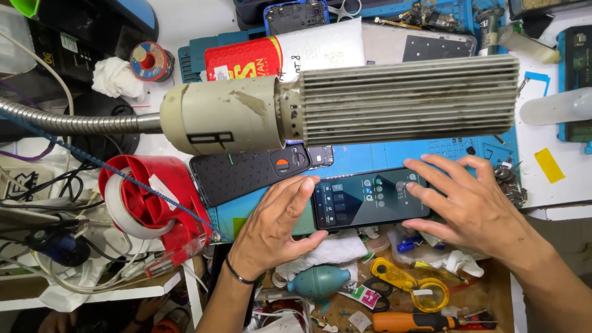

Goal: Testing the touch screen and user interface functionality of a repaired smartphone at a workstation.

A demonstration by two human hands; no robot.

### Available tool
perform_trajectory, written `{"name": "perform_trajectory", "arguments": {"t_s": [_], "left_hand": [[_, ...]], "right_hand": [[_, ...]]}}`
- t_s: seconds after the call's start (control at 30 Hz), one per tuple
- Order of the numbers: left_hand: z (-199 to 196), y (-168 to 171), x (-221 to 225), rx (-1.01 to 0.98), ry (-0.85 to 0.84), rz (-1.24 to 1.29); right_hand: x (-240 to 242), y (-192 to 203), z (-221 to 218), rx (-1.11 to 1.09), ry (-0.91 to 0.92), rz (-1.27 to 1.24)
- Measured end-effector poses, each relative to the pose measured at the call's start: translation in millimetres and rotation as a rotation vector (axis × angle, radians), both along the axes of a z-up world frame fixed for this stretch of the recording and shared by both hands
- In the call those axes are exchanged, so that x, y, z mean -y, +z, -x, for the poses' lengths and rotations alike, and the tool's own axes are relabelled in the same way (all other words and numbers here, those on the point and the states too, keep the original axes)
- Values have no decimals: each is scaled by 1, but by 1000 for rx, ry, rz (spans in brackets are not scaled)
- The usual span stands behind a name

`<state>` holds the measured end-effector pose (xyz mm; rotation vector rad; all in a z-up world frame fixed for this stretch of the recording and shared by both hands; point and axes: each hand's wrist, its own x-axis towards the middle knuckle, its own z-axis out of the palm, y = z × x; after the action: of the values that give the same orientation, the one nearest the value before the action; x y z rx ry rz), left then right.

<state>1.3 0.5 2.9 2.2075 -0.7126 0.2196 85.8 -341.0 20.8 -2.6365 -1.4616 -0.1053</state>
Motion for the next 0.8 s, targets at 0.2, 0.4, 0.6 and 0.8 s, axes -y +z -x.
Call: {"name": "perform_trajectory", "arguments": {"t_s": [0.2,0.4,0.6,0.8], "left_hand": [[-1,2,1,37,-11,2],[-1,3,1,38,-20,21],[-2,5,2,59,-22,25],[1,5,2,34,-30,83]], "right_hand": [[5,-10,-4,-12,55,-54],[10,-20,-1,-44,52,-103],[9,-18,0,-45,59,-129],[8,-14,2,-55,71,-174]]}}
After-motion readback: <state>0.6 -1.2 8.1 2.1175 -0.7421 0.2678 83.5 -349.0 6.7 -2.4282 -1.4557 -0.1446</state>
